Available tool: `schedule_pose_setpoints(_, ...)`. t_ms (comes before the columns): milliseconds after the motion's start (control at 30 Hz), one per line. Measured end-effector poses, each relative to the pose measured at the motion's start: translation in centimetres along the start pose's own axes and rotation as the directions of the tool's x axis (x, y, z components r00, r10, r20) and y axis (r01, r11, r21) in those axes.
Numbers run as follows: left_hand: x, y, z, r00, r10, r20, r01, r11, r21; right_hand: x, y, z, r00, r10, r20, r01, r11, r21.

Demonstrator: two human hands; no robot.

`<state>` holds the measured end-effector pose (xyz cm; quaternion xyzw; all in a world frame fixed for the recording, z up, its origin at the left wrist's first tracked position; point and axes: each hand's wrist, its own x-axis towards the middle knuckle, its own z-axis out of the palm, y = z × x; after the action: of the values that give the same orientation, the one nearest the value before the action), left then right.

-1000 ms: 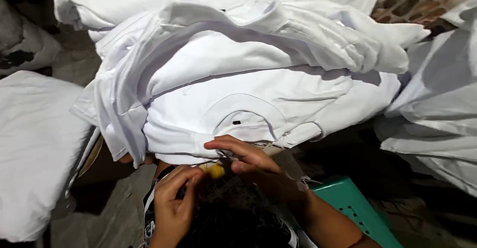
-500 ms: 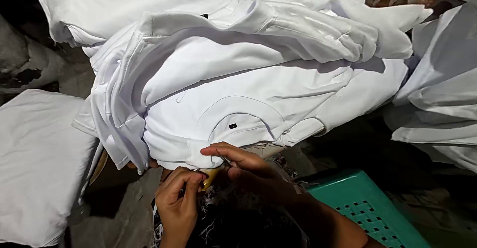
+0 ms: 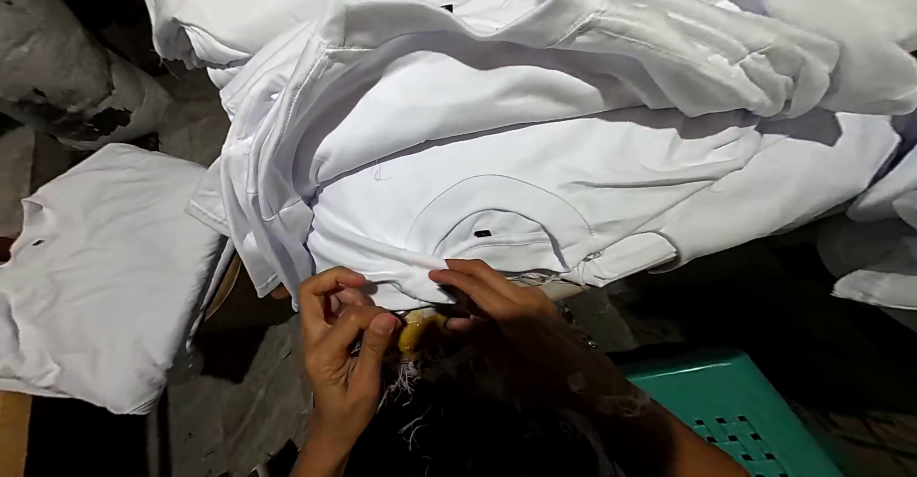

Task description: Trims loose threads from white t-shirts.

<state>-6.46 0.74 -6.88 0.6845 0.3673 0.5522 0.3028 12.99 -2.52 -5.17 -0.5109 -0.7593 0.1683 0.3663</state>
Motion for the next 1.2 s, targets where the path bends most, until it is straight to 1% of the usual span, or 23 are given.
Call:
schedule_pose_setpoints(67, -0.6, 0.1, 0.3, 0.999, 0.001, -0.050, 0.002, 0.999, 0.049, -0.1, 0.8, -0.2, 1.000, 0.009, 0.011, -0.011, 0.984, 0.178)
schedule_pose_setpoints(133, -1.1, 0.1, 0.8, 0.998, -0.040, -0.041, 0.046, 0.988, 0.147, -0.1, 1.5, -0.2, 0.999, -0.007, 0.040, -0.009, 0.920, 0.393)
schedule_pose_setpoints(167, -1.3, 0.1, 1.2, 0.997, -0.071, -0.030, 0.076, 0.976, 0.207, -0.1, 1.6, -0.1, 0.999, -0.017, 0.042, -0.004, 0.892, 0.452)
schedule_pose_setpoints(200, -1.4, 0.1, 1.7, 0.995, -0.092, -0.029, 0.097, 0.964, 0.249, -0.2, 1.6, 0.0, 0.999, -0.026, 0.040, 0.005, 0.894, 0.449)
schedule_pose_setpoints(233, -1.5, 0.0, 2.0, 0.995, -0.092, -0.032, 0.097, 0.960, 0.264, -0.2, 1.6, 0.0, 0.999, -0.037, 0.032, 0.023, 0.926, 0.378)
schedule_pose_setpoints(300, -1.6, -0.2, 2.2, 0.998, -0.063, -0.028, 0.068, 0.975, 0.212, -0.3, 1.2, 0.0, 0.998, -0.063, 0.013, 0.062, 0.993, 0.099)
schedule_pose_setpoints(367, -1.7, -0.3, 1.8, 0.999, -0.048, -0.007, 0.049, 0.988, 0.145, -0.4, 0.7, 0.0, 0.995, -0.094, 0.028, 0.097, 0.989, -0.110)
schedule_pose_setpoints(467, -1.7, -0.5, 1.2, 0.999, -0.027, -0.023, 0.029, 0.993, 0.119, -0.2, 0.2, 0.2, 0.987, -0.156, 0.035, 0.158, 0.925, -0.347)
schedule_pose_setpoints(600, -1.8, -0.5, 1.6, 0.997, 0.072, -0.034, -0.065, 0.982, 0.179, 0.5, -0.5, 1.3, 0.982, -0.190, -0.022, 0.148, 0.830, -0.538)
schedule_pose_setpoints(700, -1.5, -0.2, 1.7, 0.994, 0.083, -0.075, -0.073, 0.990, 0.124, 1.1, -0.5, 1.8, 0.983, -0.171, -0.067, 0.093, 0.781, -0.618)
schedule_pose_setpoints(767, -0.3, 0.3, 1.1, 0.993, 0.058, -0.100, -0.045, 0.991, 0.122, 1.1, -0.3, 1.7, 0.985, -0.158, -0.075, 0.088, 0.815, -0.573)
schedule_pose_setpoints(800, 0.8, 0.2, 0.8, 0.993, 0.067, -0.100, -0.049, 0.983, 0.179, 1.0, -0.3, 1.6, 0.985, -0.157, -0.070, 0.099, 0.850, -0.518)
schedule_pose_setpoints(867, 3.9, -0.5, 0.2, 0.997, 0.066, -0.037, -0.048, 0.926, 0.374, 0.2, -0.7, 1.2, 0.990, -0.142, -0.009, 0.132, 0.934, -0.331)
schedule_pose_setpoints(900, 5.6, -1.0, 0.2, 1.000, 0.012, 0.014, -0.017, 0.882, 0.470, -0.3, -1.2, 0.8, 0.991, -0.124, 0.045, 0.131, 0.968, -0.212)
schedule_pose_setpoints(933, 7.0, -1.6, 0.5, 0.996, -0.066, 0.060, 0.024, 0.849, 0.528, -0.7, -1.5, 0.3, 0.992, -0.094, 0.087, 0.103, 0.988, -0.113)
schedule_pose_setpoints(967, 8.1, -2.2, 0.8, 0.987, -0.120, 0.103, 0.044, 0.834, 0.550, -1.1, -1.8, -0.2, 0.995, -0.041, 0.086, 0.045, 0.998, -0.047)
schedule_pose_setpoints(1000, 8.8, -2.3, 1.2, 0.982, -0.114, 0.148, 0.019, 0.847, 0.531, -1.6, -1.7, -0.7, 0.999, 0.032, 0.028, -0.031, 0.999, -0.014)
schedule_pose_setpoints(1033, 9.0, -1.7, 1.7, 0.977, -0.048, 0.208, -0.053, 0.890, 0.453, -2.1, -1.2, -1.2, 0.991, 0.110, -0.083, -0.111, 0.994, -0.005)
schedule_pose_setpoints(1067, 8.6, -0.5, 2.1, 0.952, 0.048, 0.301, -0.139, 0.947, 0.291, -2.7, -0.4, -1.8, 0.958, 0.184, -0.219, -0.183, 0.983, 0.028)
schedule_pose_setpoints(1100, 7.8, 1.1, 2.7, 0.904, 0.144, 0.402, -0.182, 0.982, 0.059, -3.3, 0.6, -2.4, 0.900, 0.261, -0.348, -0.239, 0.965, 0.107)
schedule_pose_setpoints(1133, 7.0, 2.7, 3.3, 0.847, 0.222, 0.483, -0.178, 0.975, -0.137, -3.9, 1.5, -3.0, 0.825, 0.324, -0.462, -0.251, 0.944, 0.213)
schedule_pose_setpoints(1167, 6.3, 3.6, 4.2, 0.810, 0.272, 0.520, -0.187, 0.960, -0.211, -4.2, 2.2, -3.6, 0.740, 0.401, -0.539, -0.252, 0.909, 0.331)
schedule_pose_setpoints(1200, 5.8, 3.8, 5.3, 0.804, 0.282, 0.523, -0.232, 0.959, -0.161, -4.4, 2.6, -4.0, 0.657, 0.473, -0.587, -0.244, 0.870, 0.428)
